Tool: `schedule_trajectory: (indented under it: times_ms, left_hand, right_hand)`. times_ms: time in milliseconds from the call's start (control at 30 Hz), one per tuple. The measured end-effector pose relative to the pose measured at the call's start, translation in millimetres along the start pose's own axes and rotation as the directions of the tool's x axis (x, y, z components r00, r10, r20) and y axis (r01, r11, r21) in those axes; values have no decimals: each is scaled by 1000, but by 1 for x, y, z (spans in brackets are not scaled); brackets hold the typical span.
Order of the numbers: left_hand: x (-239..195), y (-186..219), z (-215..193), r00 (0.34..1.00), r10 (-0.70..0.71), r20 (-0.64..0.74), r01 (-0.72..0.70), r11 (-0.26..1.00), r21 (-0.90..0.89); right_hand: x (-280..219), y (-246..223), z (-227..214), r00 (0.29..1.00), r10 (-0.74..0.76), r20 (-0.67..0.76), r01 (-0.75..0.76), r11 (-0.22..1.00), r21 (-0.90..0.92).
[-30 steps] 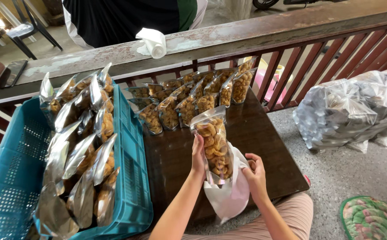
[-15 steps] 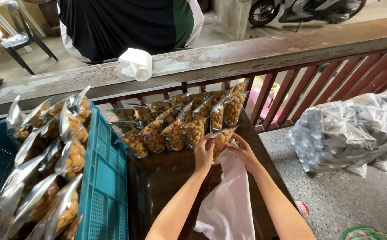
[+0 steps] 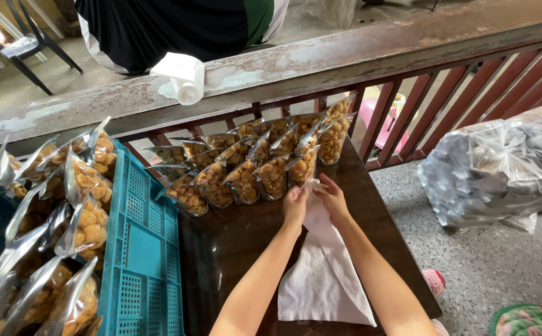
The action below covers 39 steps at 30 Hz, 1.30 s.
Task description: The person sits on the floor and wipes the exterior of sealed snack bags with a white cloth. They pick up each bag from a blue basket, wipe it thoroughly, and place it on a wooden table. The process is repeated for multiple bags.
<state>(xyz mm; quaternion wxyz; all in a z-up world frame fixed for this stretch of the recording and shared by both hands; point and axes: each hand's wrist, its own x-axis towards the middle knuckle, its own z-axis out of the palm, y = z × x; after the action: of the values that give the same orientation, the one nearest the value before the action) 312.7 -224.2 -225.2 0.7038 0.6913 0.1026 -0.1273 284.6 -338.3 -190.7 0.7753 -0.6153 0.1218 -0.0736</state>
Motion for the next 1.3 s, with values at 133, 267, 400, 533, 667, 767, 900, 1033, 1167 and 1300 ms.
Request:
schedule_trajectory:
  times_ms: [133,267,400,533,667,767,900,1033,1167,1300]
  left_hand:
    - [-42,-5,-30,955,-74,287,34,989,141]
    - [-87,26,-64,894,22,447,-65,995,82]
    - [-139,75,-91,891,-49,451,166,961,-223]
    - [-193,124,-113,832,403,381,-432,902,-10]
    - [-242,168,-149,770,538,343,-599,795,96]
    - [-263,192,-181,809,534,247,-545,838,-28]
    - [-280,200,-218,879,448,161,-438,894,-98]
    - [-281,201,-244,791,611,-28,-611,787,-89]
    - [-294,201,-282,851,501,-155,-506,863,10]
    - [-311,212,-311,868,481,-122,-486,874,-18]
  right_hand:
    - [-73,-5,-12,996,73,43,-81,970,231]
    - [-138,-28,-11,993,73,87,-98,941,324]
    - [-166,-32,-8,969,87,231,-171,912,372]
    - [-170,-17,0,845,-128,519,315,904,-290]
    - [-184,-14,12,677,-114,728,220,974,-52]
    - [-196,-29,20,860,-144,489,-56,927,371]
    - [-197,-34,79,856,-27,516,-295,794,532]
    - [-226,-19,132,486,63,872,-433,884,178]
    - [-220,-35,145,449,24,893,-465,860,211]
    - [-197,-74,167,637,-16,770,-429,823,372]
